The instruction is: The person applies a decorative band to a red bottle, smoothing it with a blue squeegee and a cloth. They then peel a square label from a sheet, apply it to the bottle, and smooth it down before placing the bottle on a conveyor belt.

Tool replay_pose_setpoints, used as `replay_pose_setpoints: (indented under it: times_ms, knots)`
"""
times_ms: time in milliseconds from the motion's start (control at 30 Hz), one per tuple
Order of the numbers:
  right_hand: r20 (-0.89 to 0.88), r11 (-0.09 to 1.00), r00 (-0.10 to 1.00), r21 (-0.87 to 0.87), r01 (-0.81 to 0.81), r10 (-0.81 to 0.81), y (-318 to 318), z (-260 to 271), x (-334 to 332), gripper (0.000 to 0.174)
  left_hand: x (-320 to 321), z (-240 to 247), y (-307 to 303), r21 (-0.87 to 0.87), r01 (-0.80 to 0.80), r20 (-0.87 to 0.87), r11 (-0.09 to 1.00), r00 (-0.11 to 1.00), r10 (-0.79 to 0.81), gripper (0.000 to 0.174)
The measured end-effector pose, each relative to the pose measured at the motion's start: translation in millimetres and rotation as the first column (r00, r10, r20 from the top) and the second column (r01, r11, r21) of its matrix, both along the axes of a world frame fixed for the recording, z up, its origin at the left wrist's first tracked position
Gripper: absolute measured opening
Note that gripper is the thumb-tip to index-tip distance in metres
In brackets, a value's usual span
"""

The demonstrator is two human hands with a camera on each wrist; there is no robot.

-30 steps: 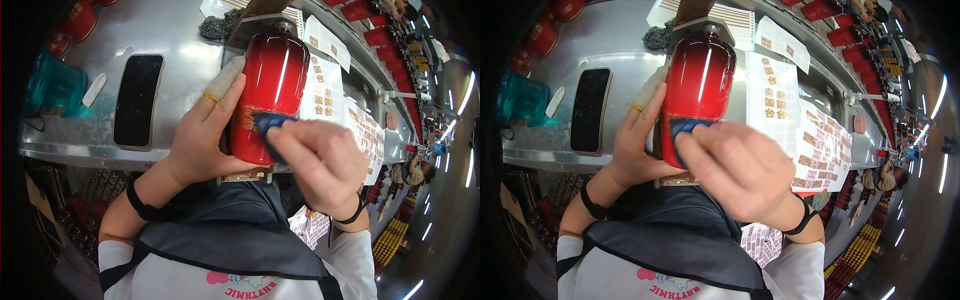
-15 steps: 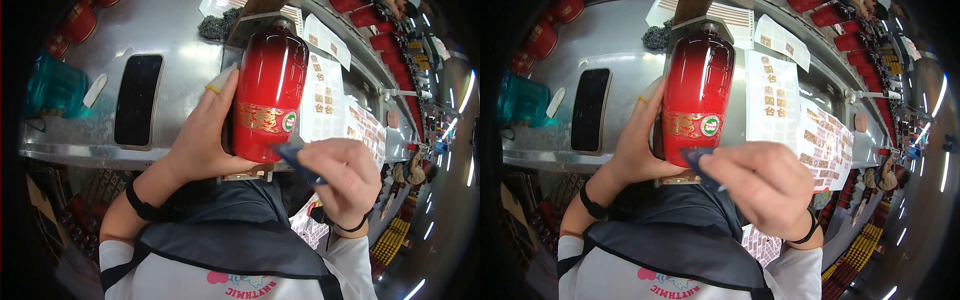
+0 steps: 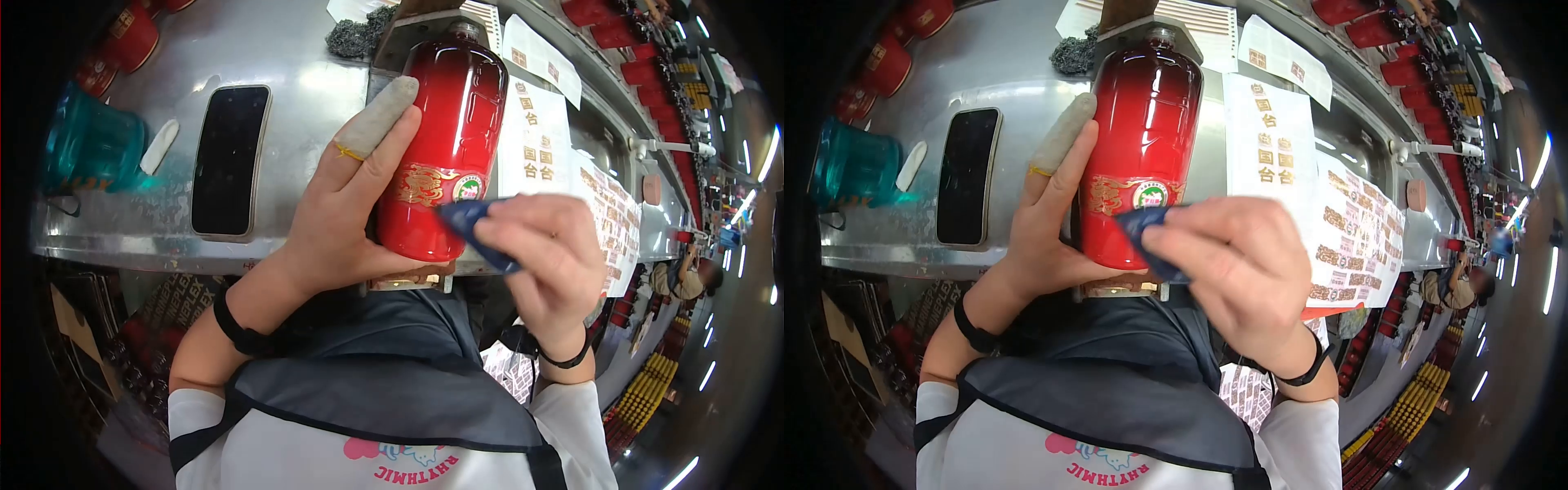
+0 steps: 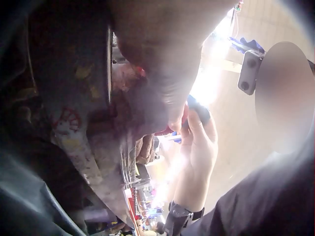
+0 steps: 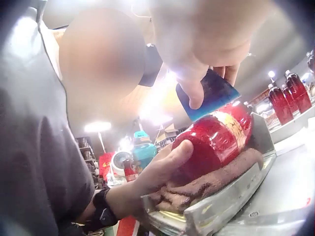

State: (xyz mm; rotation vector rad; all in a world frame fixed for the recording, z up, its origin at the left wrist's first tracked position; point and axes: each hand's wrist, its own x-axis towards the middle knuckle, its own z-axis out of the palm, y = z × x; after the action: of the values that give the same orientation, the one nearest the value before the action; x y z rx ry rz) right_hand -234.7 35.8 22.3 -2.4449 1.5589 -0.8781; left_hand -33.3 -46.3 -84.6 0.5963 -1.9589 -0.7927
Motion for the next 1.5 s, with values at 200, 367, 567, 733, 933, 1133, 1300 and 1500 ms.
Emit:
replay_pose_setpoints:
  times_ms: [200,367,567,733,933,1133,1300,1500]
  knots:
    - [0.015,0.999,1.0,0.031,0.009,-0.009,5,10,-2,0.035,3,4,5,0.082,0.018,0.035,0.996,0.999,-0.021,0.12]
    - [-0.052,0.993,0.997,-0.099,0.058,-0.063,-1,1,3,0.037,6,1,6,0.095,-0.003,0.112,0.995,0.994,-0.008,0.132]
    - [-0.095,0.989,0.995,-0.142,-0.033,0.019,-2,-1,3,0.033,7,7,4,0.028,-0.005,0.131,1.0,0.991,0.001,0.126]
    - [-0.115,0.973,0.992,-0.218,-0.072,0.048,-9,-6,-2,0.037,5,6,5,0.061,-0.014,0.137,0.998,0.99,0.005,0.13]
    - [-0.133,0.959,0.986,-0.255,-0.127,0.095,-13,-9,-6,0.038,6,7,4,0.033,-0.004,0.129,0.999,0.992,0.0,0.128]
    - [-0.161,0.96,0.978,-0.227,-0.165,0.13,-12,-5,-6,0.038,6,6,5,0.059,-0.011,0.118,0.998,0.993,0.004,0.128]
    - [-0.199,0.964,0.974,-0.218,-0.151,0.108,-14,-2,-7,0.038,5,7,4,0.028,-0.041,0.102,0.999,0.994,0.037,0.127]
    - [-0.215,0.967,0.971,-0.206,-0.147,0.102,-11,-3,0,0.04,6,6,4,0.058,-0.03,0.078,0.998,0.997,0.026,0.124]
